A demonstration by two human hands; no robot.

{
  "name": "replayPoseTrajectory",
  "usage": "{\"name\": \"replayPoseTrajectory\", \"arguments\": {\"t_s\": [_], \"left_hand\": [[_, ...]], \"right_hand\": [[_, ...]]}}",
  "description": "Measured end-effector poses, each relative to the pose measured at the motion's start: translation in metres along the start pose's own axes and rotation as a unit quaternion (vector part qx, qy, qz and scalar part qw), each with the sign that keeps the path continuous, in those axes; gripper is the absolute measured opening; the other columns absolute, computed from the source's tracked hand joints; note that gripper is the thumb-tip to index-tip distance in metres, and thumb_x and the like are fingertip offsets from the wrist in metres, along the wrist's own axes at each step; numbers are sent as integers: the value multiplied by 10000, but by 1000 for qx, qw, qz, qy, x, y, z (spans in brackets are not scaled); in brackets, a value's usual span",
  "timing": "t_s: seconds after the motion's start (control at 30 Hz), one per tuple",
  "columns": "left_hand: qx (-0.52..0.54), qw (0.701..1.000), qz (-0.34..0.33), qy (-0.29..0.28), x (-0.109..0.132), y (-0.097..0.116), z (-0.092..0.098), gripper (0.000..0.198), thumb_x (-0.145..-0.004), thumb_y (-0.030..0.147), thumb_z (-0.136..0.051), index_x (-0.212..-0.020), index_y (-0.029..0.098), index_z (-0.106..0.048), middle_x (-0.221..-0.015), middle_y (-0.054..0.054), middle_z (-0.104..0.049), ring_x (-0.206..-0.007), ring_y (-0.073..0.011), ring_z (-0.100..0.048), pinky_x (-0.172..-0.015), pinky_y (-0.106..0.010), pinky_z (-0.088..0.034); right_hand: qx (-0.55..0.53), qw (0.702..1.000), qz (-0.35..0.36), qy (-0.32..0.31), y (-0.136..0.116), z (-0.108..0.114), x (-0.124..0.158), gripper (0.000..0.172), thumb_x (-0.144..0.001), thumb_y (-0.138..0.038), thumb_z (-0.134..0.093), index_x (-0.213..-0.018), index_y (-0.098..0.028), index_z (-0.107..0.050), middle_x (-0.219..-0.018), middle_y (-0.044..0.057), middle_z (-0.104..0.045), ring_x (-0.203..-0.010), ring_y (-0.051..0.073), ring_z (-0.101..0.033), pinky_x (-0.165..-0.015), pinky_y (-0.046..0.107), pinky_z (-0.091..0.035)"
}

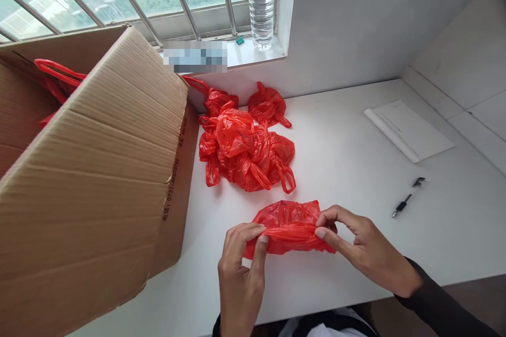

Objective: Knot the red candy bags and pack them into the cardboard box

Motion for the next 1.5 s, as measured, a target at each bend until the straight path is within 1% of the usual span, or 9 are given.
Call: {"name": "replayPoseTrajectory", "arguments": {"t_s": [0.2,0.3,0.47,0.73,0.83,1.0,1.2,1.4,1.5], "left_hand": [[-51,993,-90,-60,0,20,-12,391,-914,112,-686,-1274,246,-613,-1150,-36,-703,-1159,-227,-599,-1176,-502,-339],[-44,996,-76,-30,-4,13,-4,249,-919,81,-688,-1076,273,-668,-970,21,-715,-947,-180,-639,-1139,-473,-366],[-6,1000,-24,2,-3,-2,4,246,-959,108,-667,-1121,293,-669,-1023,36,-735,-962,-156,-658,-1121,-390,-402],[-4,997,-70,-35,-3,10,-1,384,-942,66,-634,-1279,250,-611,-1124,-24,-707,-1108,-174,-618,-1011,-316,-490],[7,998,-64,-30,-2,9,4,363,-943,78,-635,-1247,276,-633,-1089,-14,-714,-1065,-173,-643,-935,-296,-533],[31,997,74,10,1,-15,18,212,-981,171,-636,-1156,287,-670,-979,-1,-679,-840,-142,-667,-683,-227,-551],[53,995,82,0,-2,-3,15,32,-959,233,-658,-950,240,-628,-851,15,-606,-693,-124,-600,-569,-210,-488],[63,984,93,142,5,5,37,110,-942,175,-662,-1004,260,-692,-1117,-32,-596,-1049,-183,-613,-845,-282,-534],[44,972,66,223,9,18,52,223,-873,102,-723,-1016,272,-741,-1057,-19,-576,-974,-171,-586,-780,-276,-520]], "right_hand": [[32,997,60,-22,-18,-13,-6,166,-1028,-414,-571,-984,-263,-625,-937,0,-642,-867,176,-600,-817,313,-481],[15,998,52,16,-16,-4,-3,206,-1051,-415,-521,-940,-259,-597,-877,-7,-607,-824,165,-598,-746,287,-481],[-45,998,1,51,-2,2,4,226,-1057,-455,-500,-957,-269,-580,-875,-22,-608,-729,137,-575,-604,253,-442],[-75,996,5,49,-7,-5,-2,108,-1011,-360,-570,-1088,-291,-538,-1054,-14,-606,-944,155,-593,-848,266,-495],[-56,998,16,34,-10,-4,-2,132,-1007,-396,-603,-998,-273,-555,-928,-26,-584,-818,138,-570,-762,250,-481],[-123,981,6,149,4,18,4,209,-1031,-418,-569,-926,-266,-472,-856,-29,-489,-675,120,-505,-567,204,-470],[-123,982,22,140,1,16,5,348,-999,-388,-633,-1316,-335,-498,-1142,24,-586,-1011,164,-645,-836,237,-584],[-134,963,40,229,-17,34,18,190,-980,-378,-652,-1151,-323,-589,-1013,8,-662,-881,159,-695,-744,223,-609],[-141,950,42,274,-27,42,23,226,-955,-341,-664,-1164,-346,-581,-1119,14,-681,-1012,186,-697,-843,271,-614]]}}
Point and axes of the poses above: each hand's wrist, its own x-axis away from the middle knuckle, its own z-axis out of the back of the hand, y = z × x, the point moved 7 cm from there along -x, towards the middle knuckle
